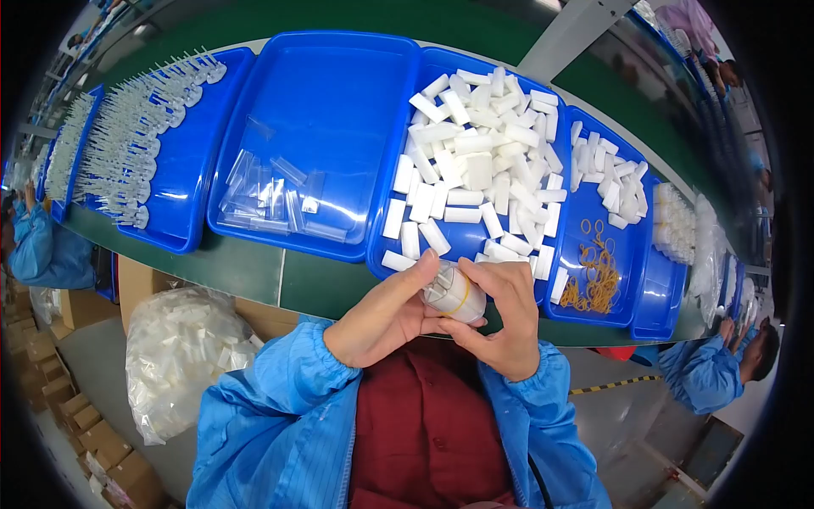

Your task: The person assembles small plastic components by hand, securing them with rubber bands.

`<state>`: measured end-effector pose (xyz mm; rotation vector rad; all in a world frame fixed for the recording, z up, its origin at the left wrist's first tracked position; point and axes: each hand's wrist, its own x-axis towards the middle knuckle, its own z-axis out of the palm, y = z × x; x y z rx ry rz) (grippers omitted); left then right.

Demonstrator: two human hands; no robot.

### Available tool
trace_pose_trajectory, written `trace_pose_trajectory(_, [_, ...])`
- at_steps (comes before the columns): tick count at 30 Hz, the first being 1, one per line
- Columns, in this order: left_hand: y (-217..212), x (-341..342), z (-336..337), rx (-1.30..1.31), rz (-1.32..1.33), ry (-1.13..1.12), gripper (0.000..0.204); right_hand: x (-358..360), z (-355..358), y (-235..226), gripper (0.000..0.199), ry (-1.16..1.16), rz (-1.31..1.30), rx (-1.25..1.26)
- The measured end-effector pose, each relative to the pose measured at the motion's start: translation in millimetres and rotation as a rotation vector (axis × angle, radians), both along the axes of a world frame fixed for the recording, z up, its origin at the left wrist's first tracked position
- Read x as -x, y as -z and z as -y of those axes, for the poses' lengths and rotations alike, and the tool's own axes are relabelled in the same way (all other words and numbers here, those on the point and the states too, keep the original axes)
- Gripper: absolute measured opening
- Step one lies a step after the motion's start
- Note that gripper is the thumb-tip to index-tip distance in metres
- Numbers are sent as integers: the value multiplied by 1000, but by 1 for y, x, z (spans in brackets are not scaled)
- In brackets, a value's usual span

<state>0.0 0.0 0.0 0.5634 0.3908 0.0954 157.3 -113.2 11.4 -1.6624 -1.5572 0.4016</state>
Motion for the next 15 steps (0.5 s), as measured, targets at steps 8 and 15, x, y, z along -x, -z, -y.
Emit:
trace_pose_trajectory(8, [6, -4, 5, 261, 102, -28, 69, -10, 0, -8, 59, -46, -22, -27])
trace_pose_trajectory(15, [3, -6, 5, 246, 21, 29, 75, -12, 1, -4, 56, -35, -148, -57])
